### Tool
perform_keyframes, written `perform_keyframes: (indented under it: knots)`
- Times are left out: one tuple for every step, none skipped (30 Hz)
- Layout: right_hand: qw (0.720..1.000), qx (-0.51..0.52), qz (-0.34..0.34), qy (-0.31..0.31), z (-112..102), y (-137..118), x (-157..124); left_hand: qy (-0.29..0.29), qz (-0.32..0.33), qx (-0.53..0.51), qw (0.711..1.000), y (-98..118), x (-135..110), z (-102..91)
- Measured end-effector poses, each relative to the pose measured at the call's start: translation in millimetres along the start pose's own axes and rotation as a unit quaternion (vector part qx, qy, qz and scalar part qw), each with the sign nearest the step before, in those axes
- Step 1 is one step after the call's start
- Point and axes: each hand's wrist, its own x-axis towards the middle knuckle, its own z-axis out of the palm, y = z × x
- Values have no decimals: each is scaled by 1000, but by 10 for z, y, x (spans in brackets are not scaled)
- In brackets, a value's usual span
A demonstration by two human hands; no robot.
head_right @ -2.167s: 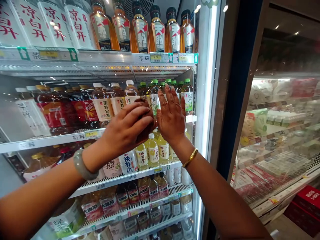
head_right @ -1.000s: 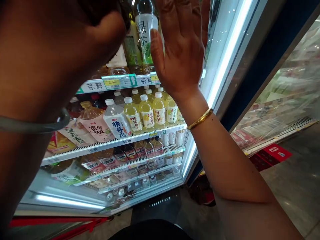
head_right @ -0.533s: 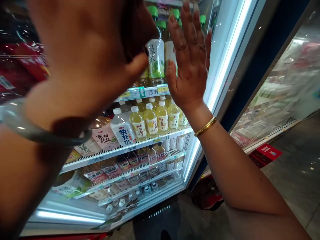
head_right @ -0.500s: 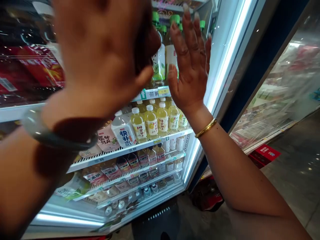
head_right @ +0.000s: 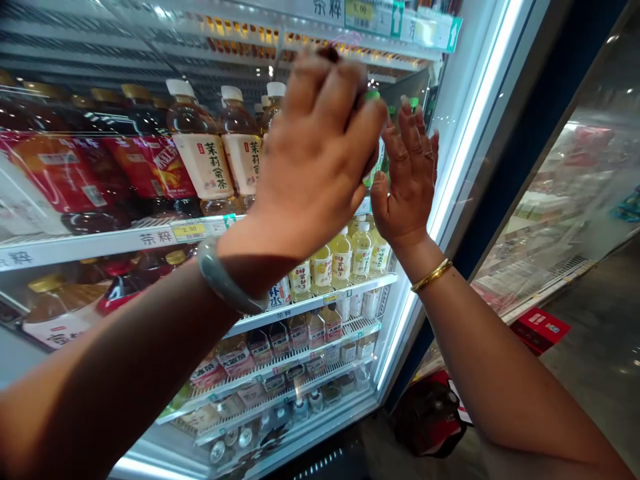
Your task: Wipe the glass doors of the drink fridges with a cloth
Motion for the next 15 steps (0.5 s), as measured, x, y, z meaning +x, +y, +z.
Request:
perform_keyframes:
  knots:
    - [1000, -6, 0, 2, 9, 7, -1, -3, 13, -4, 1000, 27, -61, 68]
    - [1000, -10, 1, 5, 17, 13, -1, 2, 46, -13, 999, 50, -126, 137]
    - [1000, -11, 1, 8, 23, 17, 0, 8, 69, -13, 997, 62, -185, 195]
    - [1000, -8, -1, 12, 26, 18, 1, 15, 88, -3, 996, 60, -225, 233]
    - [1000, -2, -4, 18, 27, 17, 2, 21, 108, 7, 994, 43, -240, 243]
    - [1000, 5, -11, 23, 26, 15, 3, 21, 121, 12, 992, 13, -228, 224]
    - [999, 11, -18, 27, 23, 10, 5, 22, 116, 16, 993, -25, -190, 180]
    - [999, 15, -25, 29, 20, 3, 6, 26, 102, 19, 994, -65, -136, 119]
    - [999, 17, -31, 29, 17, -5, 8, 32, 77, 23, 996, -99, -78, 54]
    - [999, 18, -35, 31, 13, -14, 10, 37, 49, 31, 998, -121, -27, -5]
    - [999, 19, -37, 31, 9, -23, 11, 42, 24, 39, 998, -126, 6, -47]
    - [999, 19, -37, 31, 5, -32, 12, 43, 9, 48, 998, -113, 14, -65]
    - [999, 20, -35, 32, -1, -38, 12, 39, 8, 55, 998, -84, -4, -58]
    - [999, 23, -33, 33, -9, -38, 13, 34, 19, 58, 998, -44, -42, -30]
    - [999, 25, -32, 32, -21, -33, 16, 26, 47, 65, 996, -3, -92, 11]
